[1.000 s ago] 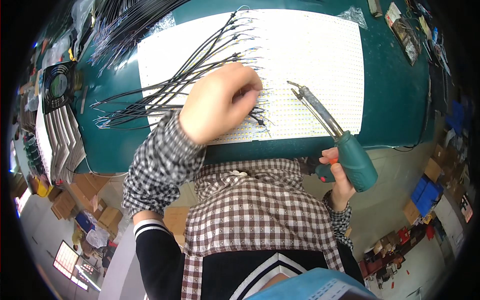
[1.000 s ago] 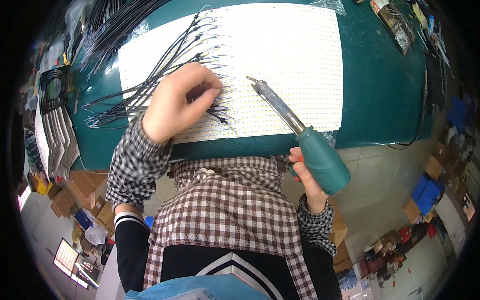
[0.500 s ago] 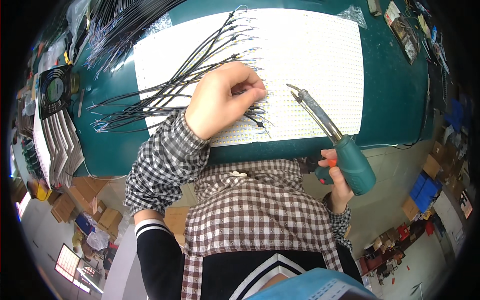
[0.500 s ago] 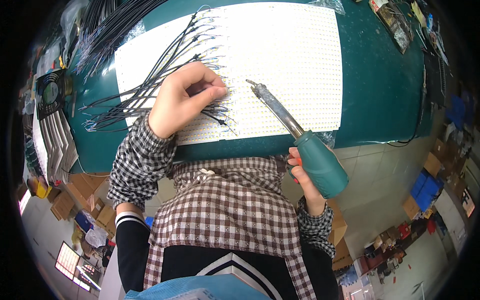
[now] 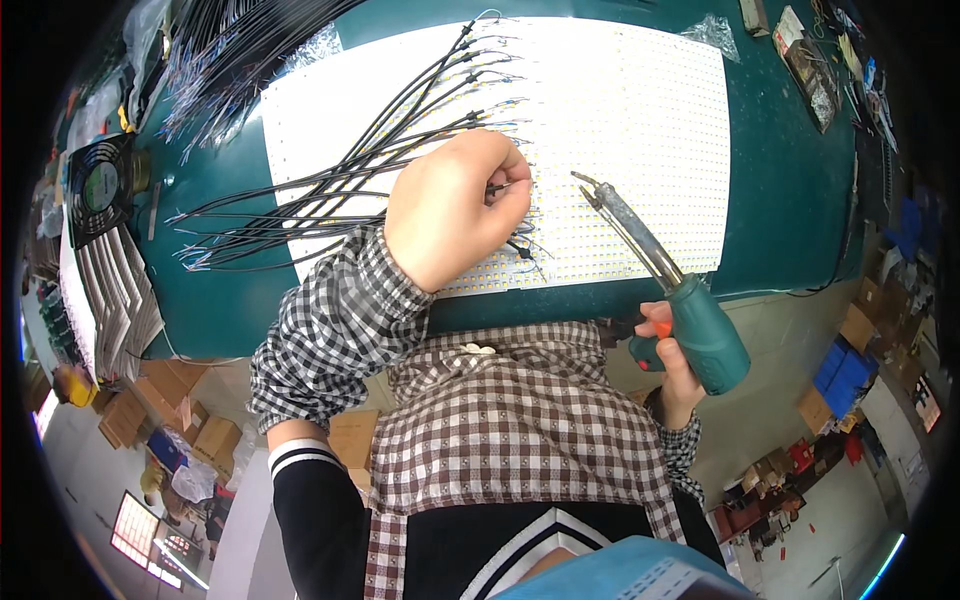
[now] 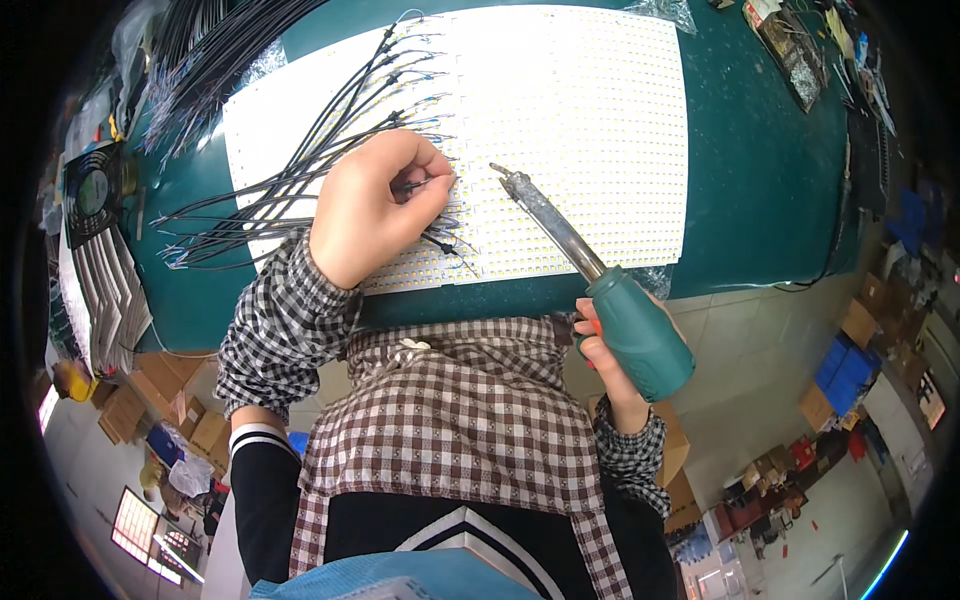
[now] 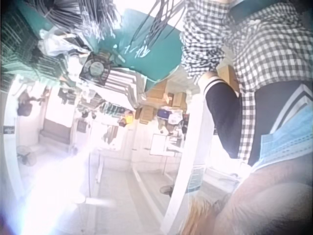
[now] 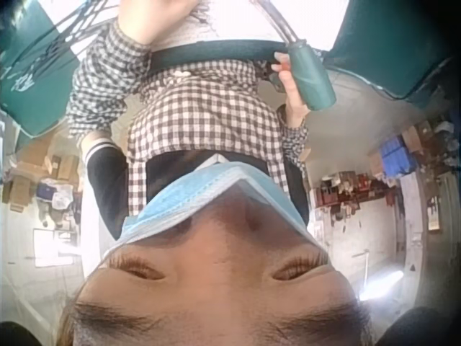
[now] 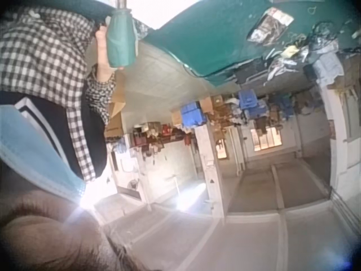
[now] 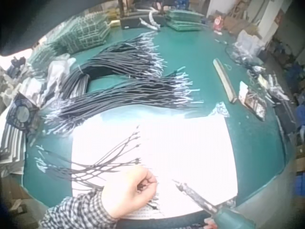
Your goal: The person uses a soldering iron to attach black wires to a large white LED panel. They hold the wires with one hand and apply the soldering iron with the other, working systematically across the panel's surface.
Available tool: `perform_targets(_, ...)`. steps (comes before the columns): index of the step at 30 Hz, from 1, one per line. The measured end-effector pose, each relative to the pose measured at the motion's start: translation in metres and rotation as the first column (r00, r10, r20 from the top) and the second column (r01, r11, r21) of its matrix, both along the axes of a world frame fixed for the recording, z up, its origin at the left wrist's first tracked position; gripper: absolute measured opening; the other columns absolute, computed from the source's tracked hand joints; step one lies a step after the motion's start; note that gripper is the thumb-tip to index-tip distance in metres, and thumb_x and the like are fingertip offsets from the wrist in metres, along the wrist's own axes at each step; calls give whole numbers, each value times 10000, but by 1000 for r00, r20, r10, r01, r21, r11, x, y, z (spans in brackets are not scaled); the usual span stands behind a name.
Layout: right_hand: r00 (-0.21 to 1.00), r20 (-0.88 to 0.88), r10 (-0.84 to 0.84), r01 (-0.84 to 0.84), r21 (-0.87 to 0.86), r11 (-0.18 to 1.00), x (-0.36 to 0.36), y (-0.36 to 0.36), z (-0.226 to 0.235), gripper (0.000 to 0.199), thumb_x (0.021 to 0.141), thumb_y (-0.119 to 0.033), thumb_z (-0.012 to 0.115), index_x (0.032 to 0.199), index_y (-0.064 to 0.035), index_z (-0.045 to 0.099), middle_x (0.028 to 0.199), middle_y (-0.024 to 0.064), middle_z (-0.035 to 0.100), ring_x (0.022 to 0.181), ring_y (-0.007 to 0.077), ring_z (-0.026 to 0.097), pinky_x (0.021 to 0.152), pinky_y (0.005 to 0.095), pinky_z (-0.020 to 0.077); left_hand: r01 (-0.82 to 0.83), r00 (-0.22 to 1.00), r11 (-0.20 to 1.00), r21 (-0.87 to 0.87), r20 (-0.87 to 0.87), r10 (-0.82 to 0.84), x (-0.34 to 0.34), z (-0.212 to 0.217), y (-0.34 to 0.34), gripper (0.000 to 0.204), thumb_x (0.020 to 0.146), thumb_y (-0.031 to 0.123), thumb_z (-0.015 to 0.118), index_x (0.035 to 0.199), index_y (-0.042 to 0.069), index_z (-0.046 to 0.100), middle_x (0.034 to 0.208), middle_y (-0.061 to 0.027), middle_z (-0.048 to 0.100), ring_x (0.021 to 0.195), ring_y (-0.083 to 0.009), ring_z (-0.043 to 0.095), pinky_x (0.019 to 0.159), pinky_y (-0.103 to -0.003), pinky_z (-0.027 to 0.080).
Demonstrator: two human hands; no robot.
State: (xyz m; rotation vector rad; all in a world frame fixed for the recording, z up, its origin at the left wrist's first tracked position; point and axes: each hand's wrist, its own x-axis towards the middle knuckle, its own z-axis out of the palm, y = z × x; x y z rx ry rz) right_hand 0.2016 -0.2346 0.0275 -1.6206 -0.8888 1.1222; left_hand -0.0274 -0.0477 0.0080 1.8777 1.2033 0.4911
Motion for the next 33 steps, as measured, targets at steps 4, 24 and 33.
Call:
perform_targets(4,1000,-4,21,-21,-30,999,0,1,4,423,905,-275,678,1121,86,632,1068,238,671,855,265,687,760,383,582,-16,997,1000,-6,79,16,-2,-6,-1,75,803,61,716,849,24,671,770,-52,630,657,-132,590,608,-257,493)
perform_targets(24,992,47,115,-116,20,993,10,-6,-10,624,766,-70,840,1284,111,543,989,178,722,873,213,729,794,328,601,7,1000,998,61,25,-8,5,-1,0,75,788,54,702,827,31,643,732,-58,612,631,-169,600,588,-289,499)
perform_targets(33,991,46,122,-123,21,992,13,-9,-11,630,758,-57,843,1287,107,542,1003,162,717,886,205,728,805,322,601,39,999,996,79,19,-40,8,-1,3,65,779,37,693,814,33,638,726,-66,609,625,-186,606,590,-299,503)
